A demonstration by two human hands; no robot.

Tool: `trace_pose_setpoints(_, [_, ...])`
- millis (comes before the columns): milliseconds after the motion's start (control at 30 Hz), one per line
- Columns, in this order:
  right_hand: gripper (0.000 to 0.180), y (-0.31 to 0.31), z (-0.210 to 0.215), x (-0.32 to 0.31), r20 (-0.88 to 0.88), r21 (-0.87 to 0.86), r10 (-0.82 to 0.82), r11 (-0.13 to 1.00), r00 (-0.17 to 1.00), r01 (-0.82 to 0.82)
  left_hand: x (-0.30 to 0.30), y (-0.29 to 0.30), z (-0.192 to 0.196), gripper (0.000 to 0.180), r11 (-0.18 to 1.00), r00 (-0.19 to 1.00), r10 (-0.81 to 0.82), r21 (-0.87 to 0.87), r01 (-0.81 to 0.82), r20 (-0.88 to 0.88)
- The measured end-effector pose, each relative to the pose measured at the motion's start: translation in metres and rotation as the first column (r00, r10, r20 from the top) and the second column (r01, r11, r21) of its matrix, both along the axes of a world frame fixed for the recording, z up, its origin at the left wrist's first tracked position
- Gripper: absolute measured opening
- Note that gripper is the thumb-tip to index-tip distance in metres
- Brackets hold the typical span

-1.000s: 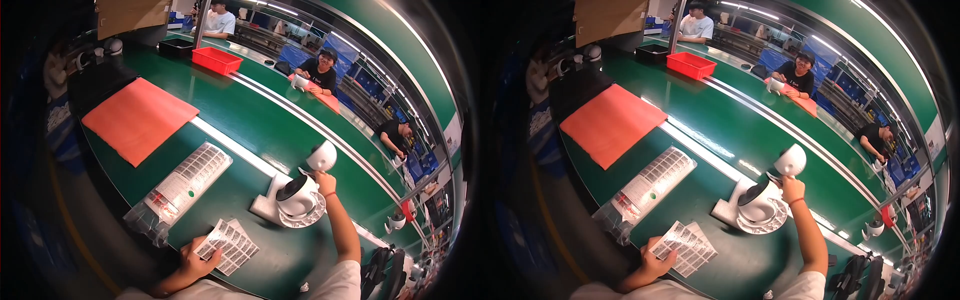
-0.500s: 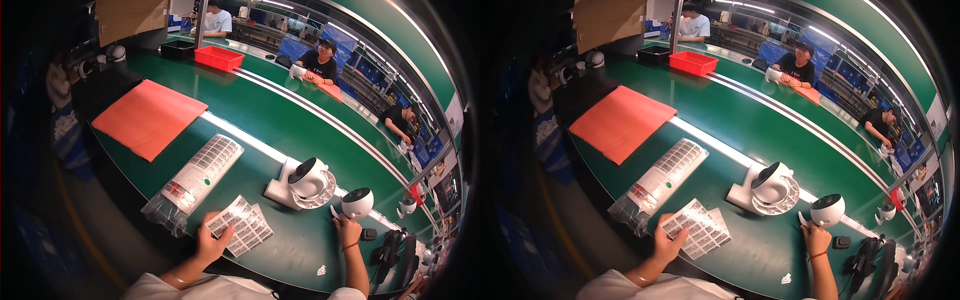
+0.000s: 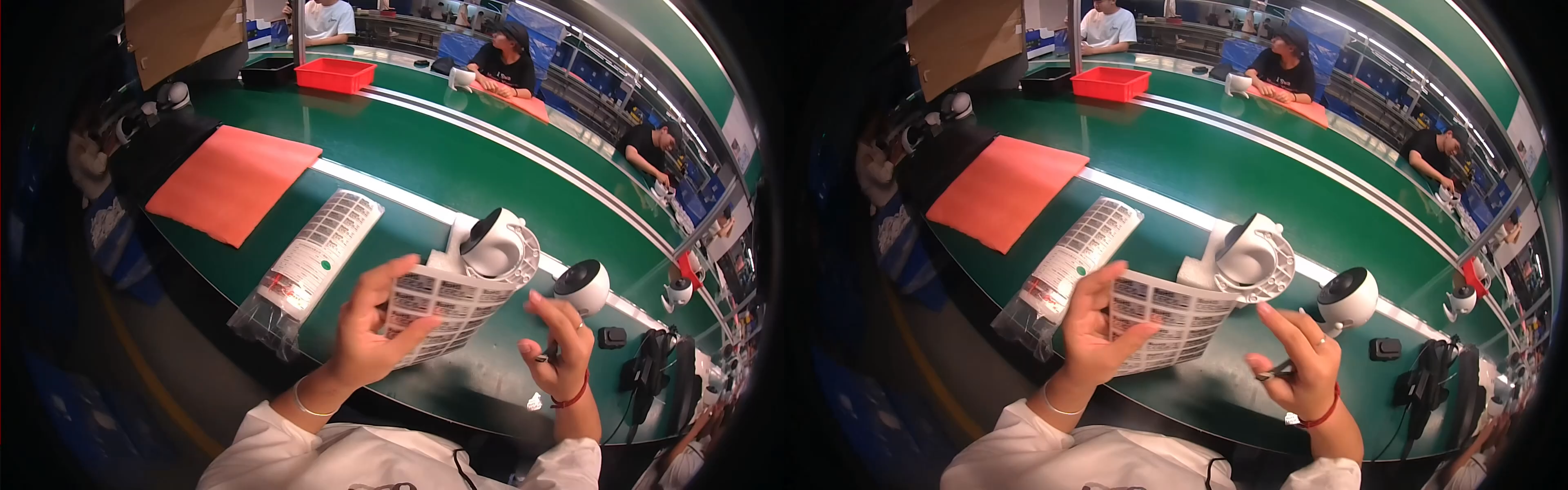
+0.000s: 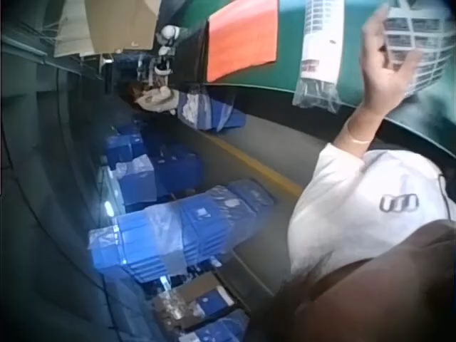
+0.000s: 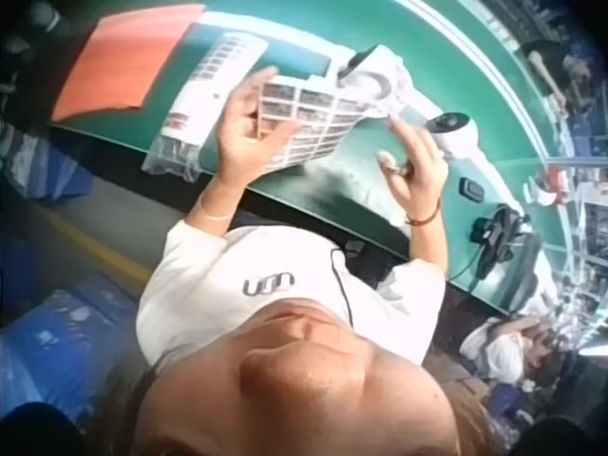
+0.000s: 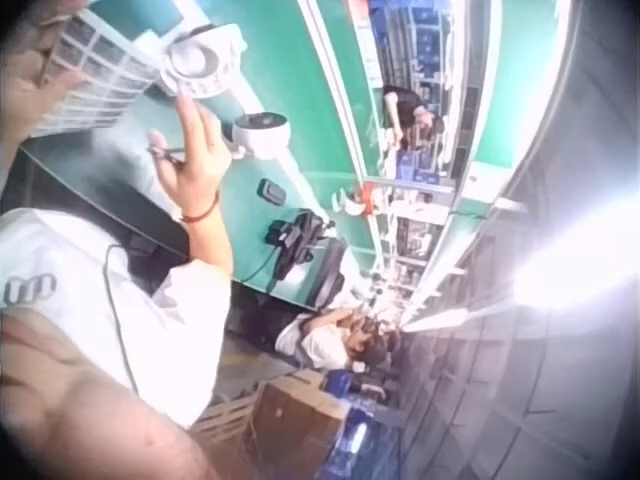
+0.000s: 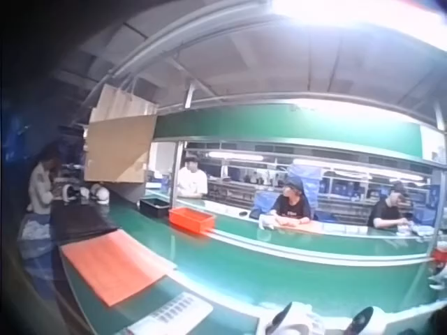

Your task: Apply small stickers and labels to white electronic components on an assembly line.

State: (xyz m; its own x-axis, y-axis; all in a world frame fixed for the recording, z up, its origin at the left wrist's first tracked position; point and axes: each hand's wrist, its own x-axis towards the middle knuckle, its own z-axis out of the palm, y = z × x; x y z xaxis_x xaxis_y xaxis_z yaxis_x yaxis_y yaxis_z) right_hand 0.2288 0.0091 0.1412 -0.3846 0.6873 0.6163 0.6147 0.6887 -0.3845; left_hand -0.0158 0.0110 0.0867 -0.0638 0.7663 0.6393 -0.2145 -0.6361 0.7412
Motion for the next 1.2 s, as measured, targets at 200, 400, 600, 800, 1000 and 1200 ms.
trace_pose_setpoints(200, [0.057,0.011,0.016,-0.028,-0.139,0.025,0.136,0.991,0.981,-0.134,0.028,-0.007,0.004,0.049,0.999,1.0,0.001,-0.045,0.0,0.015])
trace_pose_setpoints(400, [0.045,0.017,0.01,-0.007,-0.238,-0.068,0.101,0.99,0.966,-0.12,0.031,-0.005,0.007,0.042,0.997,0.998,-0.014,-0.081,0.02,0.068])
trace_pose_setpoints(600, [0.034,0.024,0.018,0.004,-0.191,-0.184,0.137,0.968,0.972,-0.172,0.03,0.005,0.003,0.038,0.989,0.995,0.093,-0.11,-0.098,-0.047])
trace_pose_setpoints(800, [0.02,0.026,0.023,0.017,-0.038,-0.334,0.165,0.927,0.986,-0.168,0.02,0.007,-0.002,0.031,0.989,0.961,0.121,-0.048,-0.137,-0.25])
trace_pose_setpoints(1000, [0.01,0.032,0.019,0.014,0.004,-0.4,0.249,0.888,0.969,-0.226,0.028,0.002,-0.002,0.016,0.947,0.986,-0.15,-0.276,0.164,0.073])
trace_pose_setpoints(1200, [0.007,0.03,0.017,0.013,0.119,-0.339,0.231,0.924,0.966,-0.18,0.027,-0.005,-0.002,0.01,0.949,0.999,0.011,-0.314,0.001,0.037])
